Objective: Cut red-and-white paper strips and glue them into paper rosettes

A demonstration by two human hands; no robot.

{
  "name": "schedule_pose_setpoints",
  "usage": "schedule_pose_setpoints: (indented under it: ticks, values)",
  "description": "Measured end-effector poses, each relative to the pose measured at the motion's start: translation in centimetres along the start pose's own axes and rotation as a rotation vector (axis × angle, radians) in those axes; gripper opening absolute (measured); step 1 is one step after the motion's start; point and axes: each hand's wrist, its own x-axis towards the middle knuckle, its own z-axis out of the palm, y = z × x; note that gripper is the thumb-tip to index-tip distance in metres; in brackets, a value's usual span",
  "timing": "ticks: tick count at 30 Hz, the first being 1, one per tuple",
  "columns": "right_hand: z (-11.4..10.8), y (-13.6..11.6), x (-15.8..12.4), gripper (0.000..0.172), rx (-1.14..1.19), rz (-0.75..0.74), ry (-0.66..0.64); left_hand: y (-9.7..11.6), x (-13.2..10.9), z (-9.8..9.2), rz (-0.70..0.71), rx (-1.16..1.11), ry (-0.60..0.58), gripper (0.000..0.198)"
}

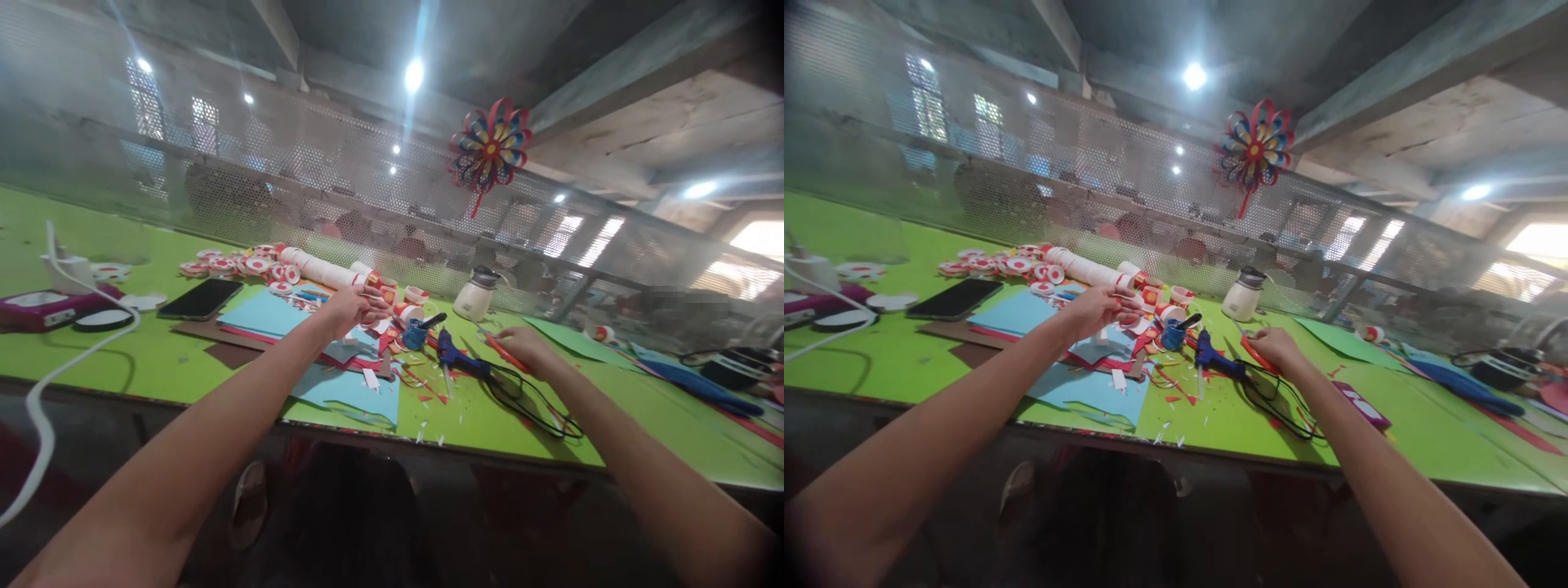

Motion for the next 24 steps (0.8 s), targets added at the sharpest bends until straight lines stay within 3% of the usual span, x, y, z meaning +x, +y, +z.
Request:
schedule_pose_setpoints:
  ticks: [4,9,15,18,21,22,24]
  values:
    - [2.1,-0.6,4.1,0.026,-0.106,0.005,-0.165,-0.2,0.1,-0.1,-0.029,0.061,-0.030,0.039]
    - [4.9,-0.6,6.4,0.030,-0.194,-0.023,-0.264,-0.3,0.3,-0.4,0.013,0.138,0.003,0.035]
    - [4.2,-1.0,7.4,0.025,-0.256,-0.063,-0.280,0.1,0.0,0.3,0.027,0.153,0.042,0.042]
    - [2.2,-1.9,6.2,0.026,-0.245,-0.081,-0.158,0.1,-0.2,0.7,0.014,0.125,-0.008,0.047]
    - [0.3,-4.3,2.7,0.037,-0.168,-0.134,0.005,-0.2,-0.5,1.1,-0.023,0.140,-0.103,0.054]
    - [-0.1,-5.5,1.0,0.040,-0.098,-0.187,0.048,-0.3,-0.6,1.3,-0.033,0.165,-0.135,0.057]
    - [-0.4,-8.4,-2.3,0.038,0.283,-0.379,0.068,-0.5,-0.9,1.6,-0.052,0.225,-0.187,0.064]
